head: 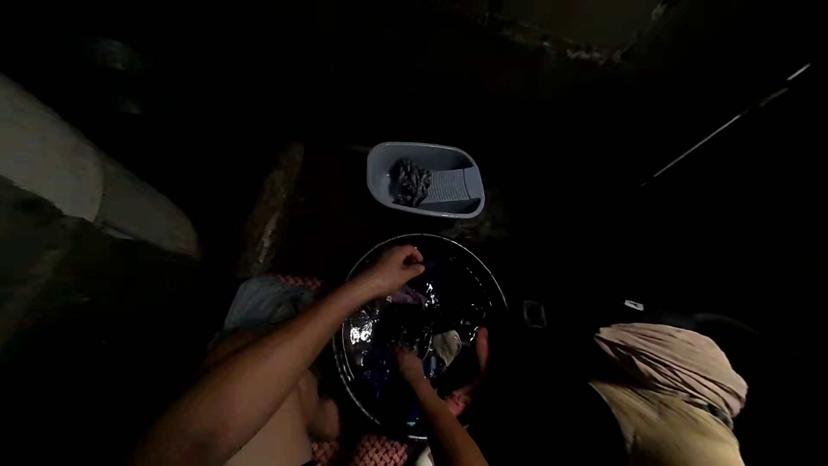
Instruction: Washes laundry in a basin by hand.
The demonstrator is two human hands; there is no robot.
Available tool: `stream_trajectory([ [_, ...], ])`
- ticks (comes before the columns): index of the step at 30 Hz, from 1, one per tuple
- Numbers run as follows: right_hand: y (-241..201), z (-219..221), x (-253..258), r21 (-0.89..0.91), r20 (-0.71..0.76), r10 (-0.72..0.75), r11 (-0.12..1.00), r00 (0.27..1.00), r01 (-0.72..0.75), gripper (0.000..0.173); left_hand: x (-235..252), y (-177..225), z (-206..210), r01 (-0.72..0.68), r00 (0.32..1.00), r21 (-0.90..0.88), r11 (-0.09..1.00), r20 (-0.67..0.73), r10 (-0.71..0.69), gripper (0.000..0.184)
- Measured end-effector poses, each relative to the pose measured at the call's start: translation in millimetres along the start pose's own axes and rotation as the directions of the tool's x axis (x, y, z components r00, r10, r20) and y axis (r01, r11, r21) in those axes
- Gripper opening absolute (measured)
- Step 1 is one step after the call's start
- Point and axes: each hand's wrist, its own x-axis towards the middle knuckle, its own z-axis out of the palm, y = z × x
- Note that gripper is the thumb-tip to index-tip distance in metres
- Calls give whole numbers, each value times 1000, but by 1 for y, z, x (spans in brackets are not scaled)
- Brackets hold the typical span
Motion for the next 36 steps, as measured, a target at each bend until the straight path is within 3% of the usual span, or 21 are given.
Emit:
stream_trajectory([
  [2, 5, -11, -16, 156, 11, -13, 988, 1000, 12, 46, -2, 0, 1, 2, 994, 286, 958, 107, -34, 39],
  [4, 13, -27, -35, 355, -117, -88, 926, 989, 125, 44, -3, -7, 7, -34, 974, 464, 885, 212, -74, 43],
  [6, 8, -61, -75, 425, -284, -117, 874, 952, 235, 37, -3, -12, 13, -64, 946, 546, 835, 299, -124, 46],
  [10, -12, -138, -178, 349, -494, -249, 821, 833, 452, 28, -1, -23, 30, -111, 906, 557, 823, 397, -147, 65],
  [13, -15, -164, -237, 281, -583, -342, 766, 737, 578, 21, 1, -32, 47, -140, 884, 535, 833, 446, -138, 77],
  [15, -14, -170, -268, 238, -652, -374, 725, 660, 647, 15, -1, -34, 57, -97, 875, 567, 818, 439, -201, 77],
  [17, -11, -172, -289, 216, -733, -373, 665, 569, 715, 11, -6, -35, 64, -57, 874, 563, 824, 428, -232, 63],
  [20, 9, -172, -285, 217, -818, -289, 646, 497, 732, 6, -10, -32, 72, -143, 872, 484, 863, 474, -121, 53],
  [22, 29, -174, -269, 184, -823, -180, 813, 539, 553, 8, -7, -25, 72, -157, 883, 487, 859, 459, -99, 61],
  [25, 41, -167, -242, 131, -721, -56, 968, 690, 216, 47, -8, 0, 63, -126, 915, 531, 838, 388, -108, 65],
  [27, 47, -155, -216, 142, -672, -70, 965, 737, 221, 64, -4, 4, 65, -153, 937, 543, 825, 346, -54, 56],
  [28, 50, -149, -204, 174, -665, -99, 943, 740, 283, 65, -1, 5, 66, -169, 939, 536, 827, 342, -30, 53],
  [31, 53, -129, -168, 439, -666, -111, 741, 738, 508, 54, -9, 29, 64, -145, 951, 490, 860, 310, -16, 45],
  [33, 49, -119, -150, 646, -625, -19, 550, 781, 529, 48, -27, 65, 50, -102, 956, 443, 891, 292, -36, 46],
  [36, 40, -103, -129, 837, -513, 136, 297, 848, 459, 53, -33, 67, 38, -327, 944, 316, 891, 143, 296, 34],
])
